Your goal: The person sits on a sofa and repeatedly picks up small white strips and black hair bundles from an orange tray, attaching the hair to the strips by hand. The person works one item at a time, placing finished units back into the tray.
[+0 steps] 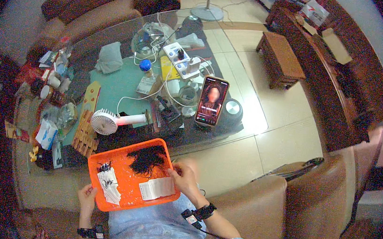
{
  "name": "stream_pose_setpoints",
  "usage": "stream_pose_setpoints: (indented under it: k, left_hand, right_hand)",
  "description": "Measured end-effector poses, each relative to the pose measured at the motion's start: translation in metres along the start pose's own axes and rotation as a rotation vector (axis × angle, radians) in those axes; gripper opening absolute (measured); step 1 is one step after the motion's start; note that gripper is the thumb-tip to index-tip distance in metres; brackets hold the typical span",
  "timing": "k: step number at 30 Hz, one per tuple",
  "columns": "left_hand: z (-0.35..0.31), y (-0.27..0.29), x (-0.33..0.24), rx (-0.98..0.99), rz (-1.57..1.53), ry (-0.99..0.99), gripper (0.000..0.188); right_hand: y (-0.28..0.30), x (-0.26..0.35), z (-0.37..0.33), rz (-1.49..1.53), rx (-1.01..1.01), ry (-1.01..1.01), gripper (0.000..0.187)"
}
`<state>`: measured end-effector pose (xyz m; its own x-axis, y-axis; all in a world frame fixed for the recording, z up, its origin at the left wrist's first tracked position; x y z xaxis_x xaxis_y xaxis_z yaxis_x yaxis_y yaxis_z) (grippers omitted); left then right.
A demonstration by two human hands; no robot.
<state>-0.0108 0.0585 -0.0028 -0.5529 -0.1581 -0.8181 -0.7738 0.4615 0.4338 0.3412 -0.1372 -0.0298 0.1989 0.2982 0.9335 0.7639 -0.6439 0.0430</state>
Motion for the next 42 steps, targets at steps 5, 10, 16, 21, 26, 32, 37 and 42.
stream_pose_setpoints:
  k: [5,10,16,21,26,32,37,42]
  left_hand:
    - [0.025,-0.002,0.015,0.041,-0.071,-0.062,0.021]
    - [0.028,0.005,0.018,0.104,-0.11,-0.094,0.02]
    - [0.027,0.01,0.016,0.126,-0.075,-0.129,0.018]
    - [0.02,0.017,0.02,0.13,-0.131,-0.189,0.019]
    - [0.03,0.027,0.026,0.039,-0.062,-0.092,0.022]
    - [0.005,0.054,0.008,-0.02,-0.147,-0.141,0.019]
    - [-0.01,0.041,-0.014,0.064,-0.132,-0.221,0.018]
    - [-0.02,-0.015,-0.031,0.226,-0.006,-0.266,0.017]
  right_hand:
    - [-0.01,0.004,-0.003,0.063,-0.061,-0.02,0.025]
    - [-0.011,0.021,-0.011,-0.024,-0.216,-0.07,0.024]
    - [-0.014,0.034,-0.014,-0.174,-0.446,0.088,0.021]
    - [-0.03,0.035,-0.022,-0.258,-0.337,0.137,0.022]
    - [-0.029,0.043,-0.016,-0.379,-0.417,0.241,0.021]
    - [-0.034,0.062,-0.04,-0.224,-0.279,0.297,0.018]
    - [-0.061,0.057,-0.062,-0.29,-0.151,0.307,0.016]
    - [-0.084,0.058,-0.078,-0.491,0.019,0.39,0.018]
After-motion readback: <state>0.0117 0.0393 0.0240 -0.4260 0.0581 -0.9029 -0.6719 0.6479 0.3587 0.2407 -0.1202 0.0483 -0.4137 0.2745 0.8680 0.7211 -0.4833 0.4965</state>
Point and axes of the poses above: each hand's wrist, its own z-axis towards the middle knuckle, its own y-axis out of the back of the hand, x = y × z, the point moved 3 cm from there along z, towards the middle knuckle, and after that the axes turned 10 degrees about z, right-handed, at the moved point
